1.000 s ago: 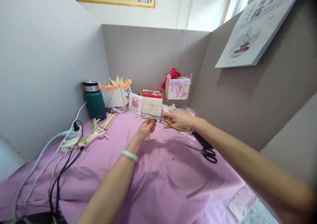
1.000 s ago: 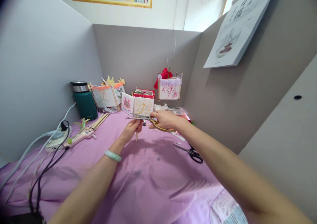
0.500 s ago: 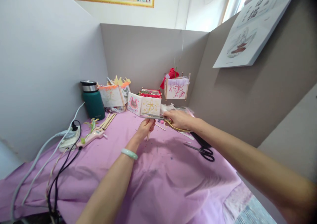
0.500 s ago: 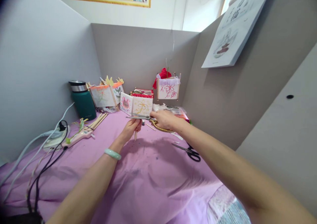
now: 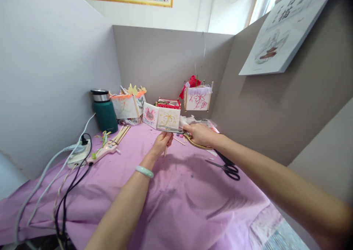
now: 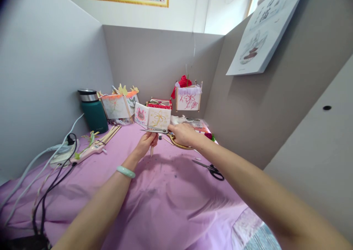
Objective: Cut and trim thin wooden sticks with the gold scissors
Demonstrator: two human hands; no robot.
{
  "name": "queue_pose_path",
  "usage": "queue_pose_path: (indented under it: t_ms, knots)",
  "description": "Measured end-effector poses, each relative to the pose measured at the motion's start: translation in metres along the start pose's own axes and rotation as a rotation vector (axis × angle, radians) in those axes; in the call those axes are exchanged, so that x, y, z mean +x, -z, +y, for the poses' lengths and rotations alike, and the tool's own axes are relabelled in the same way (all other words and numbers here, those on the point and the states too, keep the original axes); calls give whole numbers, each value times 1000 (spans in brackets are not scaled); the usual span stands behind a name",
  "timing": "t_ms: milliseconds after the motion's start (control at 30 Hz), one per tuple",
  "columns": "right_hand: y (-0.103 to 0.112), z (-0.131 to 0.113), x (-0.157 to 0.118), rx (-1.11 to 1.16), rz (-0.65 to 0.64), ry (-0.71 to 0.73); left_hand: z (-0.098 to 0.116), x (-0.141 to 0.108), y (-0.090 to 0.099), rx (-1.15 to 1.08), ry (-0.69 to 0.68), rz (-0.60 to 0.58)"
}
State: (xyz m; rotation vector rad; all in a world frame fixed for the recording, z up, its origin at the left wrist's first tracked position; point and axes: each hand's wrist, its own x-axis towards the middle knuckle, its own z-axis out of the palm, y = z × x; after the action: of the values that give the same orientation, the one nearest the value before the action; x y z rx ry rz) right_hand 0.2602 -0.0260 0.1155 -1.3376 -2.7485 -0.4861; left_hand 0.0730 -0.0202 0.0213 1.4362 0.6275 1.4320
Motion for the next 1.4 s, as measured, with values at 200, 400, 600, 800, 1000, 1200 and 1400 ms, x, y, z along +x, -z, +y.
queue_pose_path:
  t_ms: [200,400,600,800,1000,1200,1400]
  knots:
    - [-1,-2,2,13,-31,5,-2,0,1,22,-19,14]
    - [8,-5,5,51,-42,22,-8,2,1,54,-18,-5]
    - [2,-7,3,71,-32,-7,-6,2,-1,66,-12,-15]
    - [-7,-4,2,62,-3,-10,-6,2,1,50,2,-31]
    - [-6,-8,0,30,14,-37,-3,1,0,32,-4,-27]
    - [-17,-13,-6,79,57,-70,0,-2,2,-14,-34,-7]
    - [-11,-5,-1,117,93,-104,2,-2,2,-7,-21,-23]
